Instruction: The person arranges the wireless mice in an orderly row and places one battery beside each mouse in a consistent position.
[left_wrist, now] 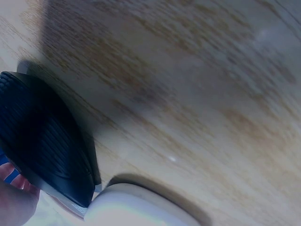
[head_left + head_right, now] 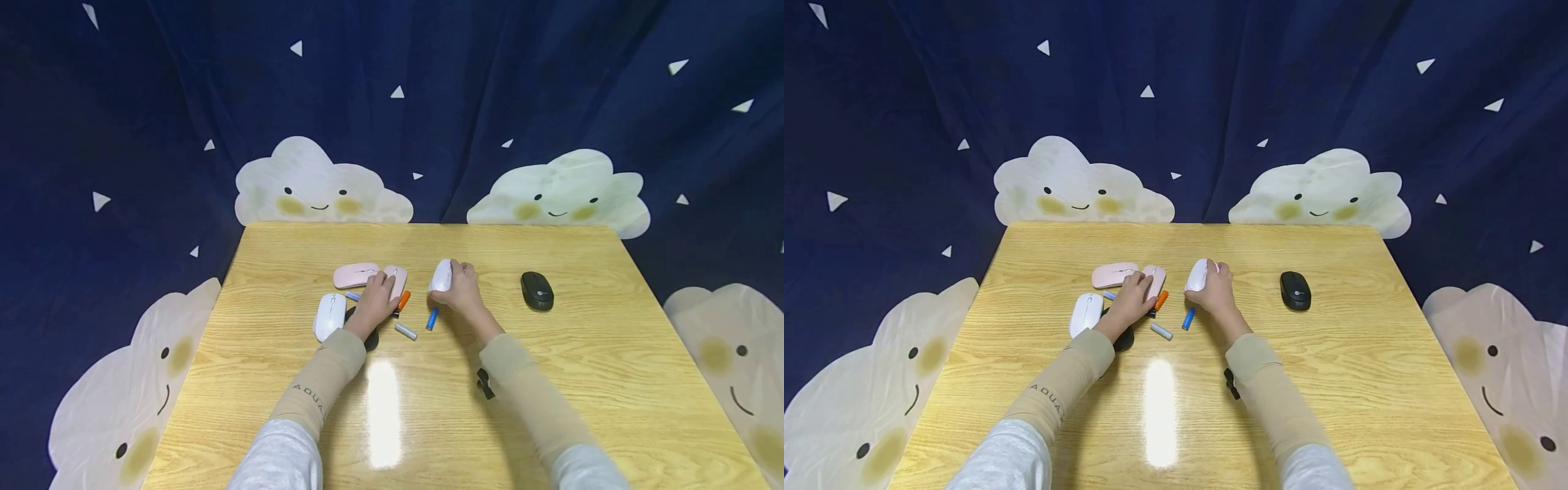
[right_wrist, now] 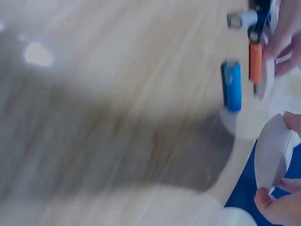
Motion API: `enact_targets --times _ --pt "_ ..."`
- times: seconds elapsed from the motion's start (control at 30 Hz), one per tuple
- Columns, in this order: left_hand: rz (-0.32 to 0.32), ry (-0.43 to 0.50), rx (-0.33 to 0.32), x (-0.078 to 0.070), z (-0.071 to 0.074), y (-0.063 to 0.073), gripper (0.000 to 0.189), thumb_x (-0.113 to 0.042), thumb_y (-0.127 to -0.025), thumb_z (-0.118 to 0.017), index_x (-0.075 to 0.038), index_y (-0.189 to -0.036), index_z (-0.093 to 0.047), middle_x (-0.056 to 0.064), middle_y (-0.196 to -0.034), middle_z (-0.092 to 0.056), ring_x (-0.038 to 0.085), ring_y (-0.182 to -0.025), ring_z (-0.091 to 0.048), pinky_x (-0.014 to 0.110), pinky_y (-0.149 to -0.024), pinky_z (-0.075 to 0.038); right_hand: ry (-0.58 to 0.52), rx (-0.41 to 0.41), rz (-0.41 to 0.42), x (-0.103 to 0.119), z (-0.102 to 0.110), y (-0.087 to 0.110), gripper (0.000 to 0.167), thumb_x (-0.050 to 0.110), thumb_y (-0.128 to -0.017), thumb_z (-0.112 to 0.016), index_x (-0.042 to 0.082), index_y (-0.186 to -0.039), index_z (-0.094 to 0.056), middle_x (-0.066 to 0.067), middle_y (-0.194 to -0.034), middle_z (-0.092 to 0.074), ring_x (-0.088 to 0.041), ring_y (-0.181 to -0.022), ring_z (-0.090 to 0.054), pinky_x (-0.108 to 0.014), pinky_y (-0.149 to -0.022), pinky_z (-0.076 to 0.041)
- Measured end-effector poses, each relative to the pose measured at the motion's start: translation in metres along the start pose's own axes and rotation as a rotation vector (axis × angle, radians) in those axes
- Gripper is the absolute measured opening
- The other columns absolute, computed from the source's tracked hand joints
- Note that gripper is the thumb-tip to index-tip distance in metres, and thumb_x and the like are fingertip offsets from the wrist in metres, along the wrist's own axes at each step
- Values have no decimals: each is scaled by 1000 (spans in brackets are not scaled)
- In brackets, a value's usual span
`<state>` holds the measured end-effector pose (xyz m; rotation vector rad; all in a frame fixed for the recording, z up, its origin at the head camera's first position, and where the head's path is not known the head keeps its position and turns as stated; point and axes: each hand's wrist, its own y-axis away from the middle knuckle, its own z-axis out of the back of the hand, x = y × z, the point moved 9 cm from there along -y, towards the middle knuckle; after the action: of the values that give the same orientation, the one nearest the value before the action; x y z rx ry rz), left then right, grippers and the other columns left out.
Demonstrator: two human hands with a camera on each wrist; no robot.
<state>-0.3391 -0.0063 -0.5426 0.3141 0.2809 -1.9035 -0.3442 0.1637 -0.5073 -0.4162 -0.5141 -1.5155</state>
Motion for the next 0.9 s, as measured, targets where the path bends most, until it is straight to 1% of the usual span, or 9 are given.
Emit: enact_targets --times 0.2,0.33,0.47,0.7,0.9 --pt "-3 2 -1 1 0 0 55 -29 -89 -57 0 -133 -43 18 -124 -43 31 -113 -41 37 -96 -38 37 37 36 -17 13 -14 91 21 -68 -77 -8 -137 -27 -33 -135 -24 -45 -122 -27 -51 -96 -35" --pt "2 0 2 1 -1 0 55 -29 -89 -57 0 -133 -43 18 -125 -43 30 -114 -40 37 -97 -38 72 70 67 -30 16 -21 89 18 -69 -76 -8 -137 -27 -34 -135 -24 -46 -122 -26 -53 -97 -33" --pt "9 -2 7 1 -1 1 55 -29 -89 -57 -1 -133 -43 17 -125 -43 30 -114 -40 37 -97 -38 93 108 96 -42 15 -25 88 16 -68 -76 -9 -137 -27 -35 -135 -24 -47 -123 -25 -54 -99 -31" --pt "8 1 6 1 0 1 54 -29 -89 -57 -1 -133 -44 18 -125 -43 31 -115 -41 38 -97 -38 73 206 71 -64 5 -28 89 13 -69 -74 -9 -139 -22 -35 -138 -18 -49 -125 -21 -56 -101 -28" --pt "5 1 12 0 0 1 55 -30 -89 -56 -1 -134 -43 18 -125 -42 30 -115 -40 37 -97 -37 60 277 67 -71 3 -30 87 11 -72 -71 -9 -139 -20 -36 -140 -14 -49 -127 -18 -56 -103 -22"
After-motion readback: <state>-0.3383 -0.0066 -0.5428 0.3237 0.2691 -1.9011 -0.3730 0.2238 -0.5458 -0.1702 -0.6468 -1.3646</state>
